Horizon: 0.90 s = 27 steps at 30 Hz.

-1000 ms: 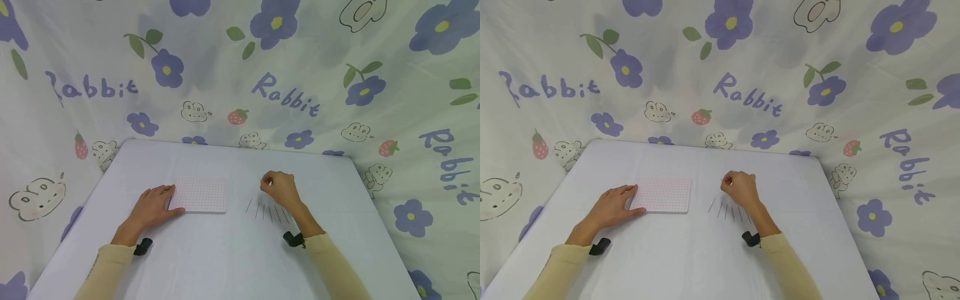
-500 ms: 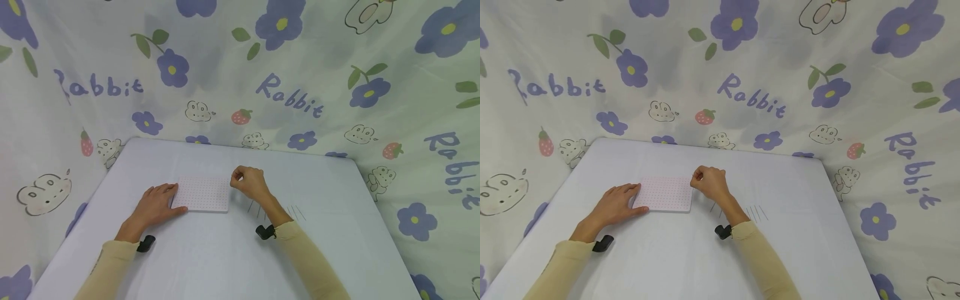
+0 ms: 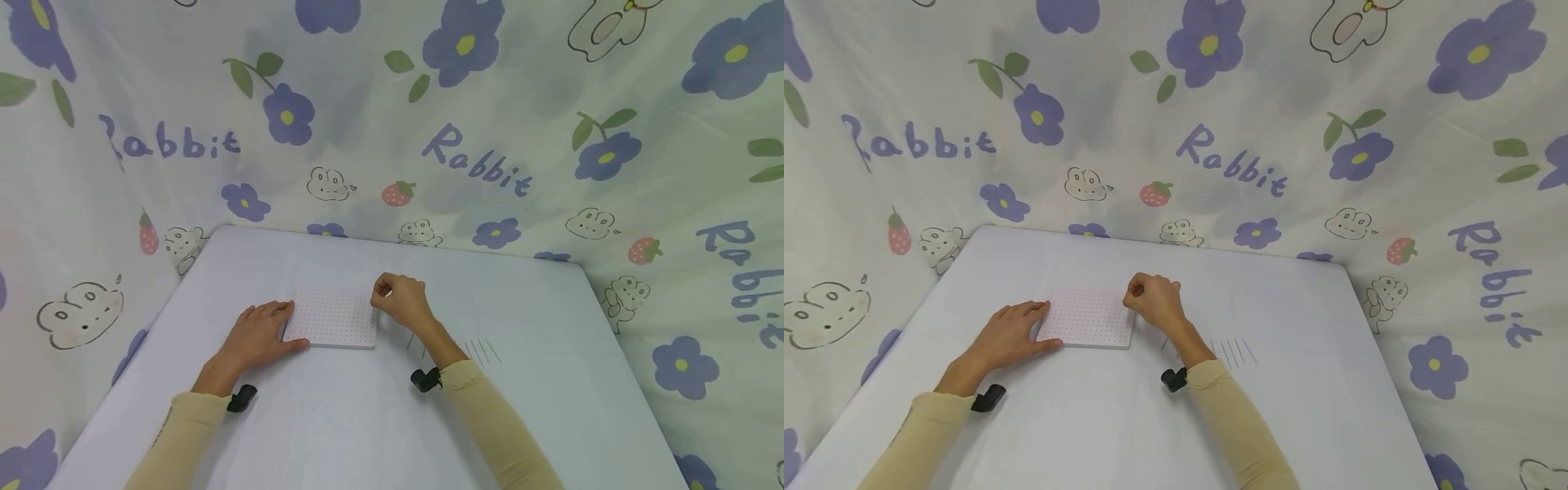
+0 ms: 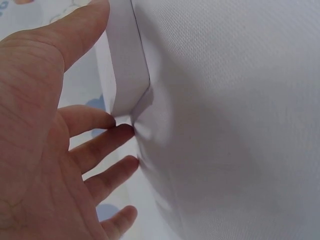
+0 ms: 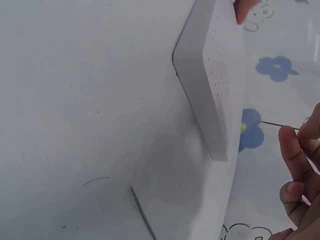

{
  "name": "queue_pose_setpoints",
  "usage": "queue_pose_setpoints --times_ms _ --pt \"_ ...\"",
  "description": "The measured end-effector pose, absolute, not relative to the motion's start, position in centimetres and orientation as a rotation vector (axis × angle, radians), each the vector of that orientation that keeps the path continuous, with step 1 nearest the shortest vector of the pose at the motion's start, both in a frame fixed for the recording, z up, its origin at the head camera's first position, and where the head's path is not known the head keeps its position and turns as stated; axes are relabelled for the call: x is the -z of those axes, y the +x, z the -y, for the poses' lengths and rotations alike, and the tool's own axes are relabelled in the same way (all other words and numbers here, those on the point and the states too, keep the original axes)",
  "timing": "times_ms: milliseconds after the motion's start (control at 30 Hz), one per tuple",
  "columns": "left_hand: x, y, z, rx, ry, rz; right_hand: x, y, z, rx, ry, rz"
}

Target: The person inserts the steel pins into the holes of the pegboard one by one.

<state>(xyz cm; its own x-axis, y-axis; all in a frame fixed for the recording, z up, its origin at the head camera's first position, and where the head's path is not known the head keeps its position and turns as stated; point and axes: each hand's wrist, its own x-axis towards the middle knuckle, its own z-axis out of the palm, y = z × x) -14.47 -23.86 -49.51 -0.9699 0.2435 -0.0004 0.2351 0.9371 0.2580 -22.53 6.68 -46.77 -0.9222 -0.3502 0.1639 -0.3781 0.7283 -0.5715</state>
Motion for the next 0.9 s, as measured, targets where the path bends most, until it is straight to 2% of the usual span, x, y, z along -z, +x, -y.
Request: queue_pose_setpoints --times_ms 900 --pt "49.54 -14.50 23.67 -0.405 0.364 -3.060 47.29 -22.92 -5.95 -0.861 0.568 2.950"
